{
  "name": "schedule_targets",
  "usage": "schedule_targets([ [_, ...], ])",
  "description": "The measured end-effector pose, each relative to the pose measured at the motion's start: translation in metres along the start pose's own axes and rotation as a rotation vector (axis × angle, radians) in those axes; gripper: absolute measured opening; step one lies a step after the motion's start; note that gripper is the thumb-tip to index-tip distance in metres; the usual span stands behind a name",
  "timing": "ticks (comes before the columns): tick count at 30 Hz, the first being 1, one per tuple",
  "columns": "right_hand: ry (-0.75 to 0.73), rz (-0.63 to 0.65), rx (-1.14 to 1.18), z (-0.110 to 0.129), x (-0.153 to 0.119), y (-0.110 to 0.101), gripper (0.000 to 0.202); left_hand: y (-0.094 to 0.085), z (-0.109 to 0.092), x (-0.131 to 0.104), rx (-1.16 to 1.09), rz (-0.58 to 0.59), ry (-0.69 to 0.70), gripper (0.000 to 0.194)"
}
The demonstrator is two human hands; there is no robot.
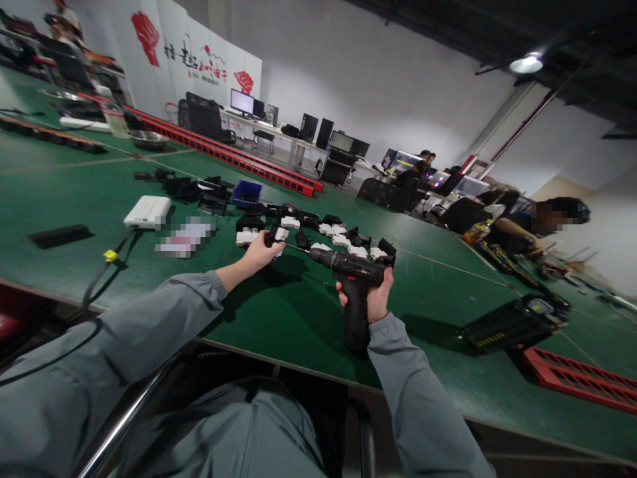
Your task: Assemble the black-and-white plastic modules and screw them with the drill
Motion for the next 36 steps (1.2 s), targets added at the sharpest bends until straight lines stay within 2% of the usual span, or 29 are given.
schedule_targets([
  [13,-0.043,0.005,0.021,0.003,0.001,0.003,0.092,0.001,0.004,0.006,0.042,0.006,0.017,0.054],
  [18,-0.057,0.023,0.075,0.003,-0.001,0.006,0.093,-0.007,0.002,0.012,0.112,-0.049,0.007,0.056],
  [22,-0.058,0.030,0.095,0.002,-0.003,0.008,0.092,-0.011,-0.002,0.012,0.132,-0.060,0.057,0.059],
  [36,-0.031,0.019,0.059,0.002,-0.004,0.012,0.094,-0.002,-0.008,0.005,0.184,-0.010,0.120,0.059],
])
Point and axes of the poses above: each hand's wrist, its own x-axis towards the middle knuckle, its own y-axis out of the palm, z = x × y, the point moved 9 cm from there along x, towards the middle knuckle, and after that the axes turned 12 degrees about -y, right-handed, at the moved point
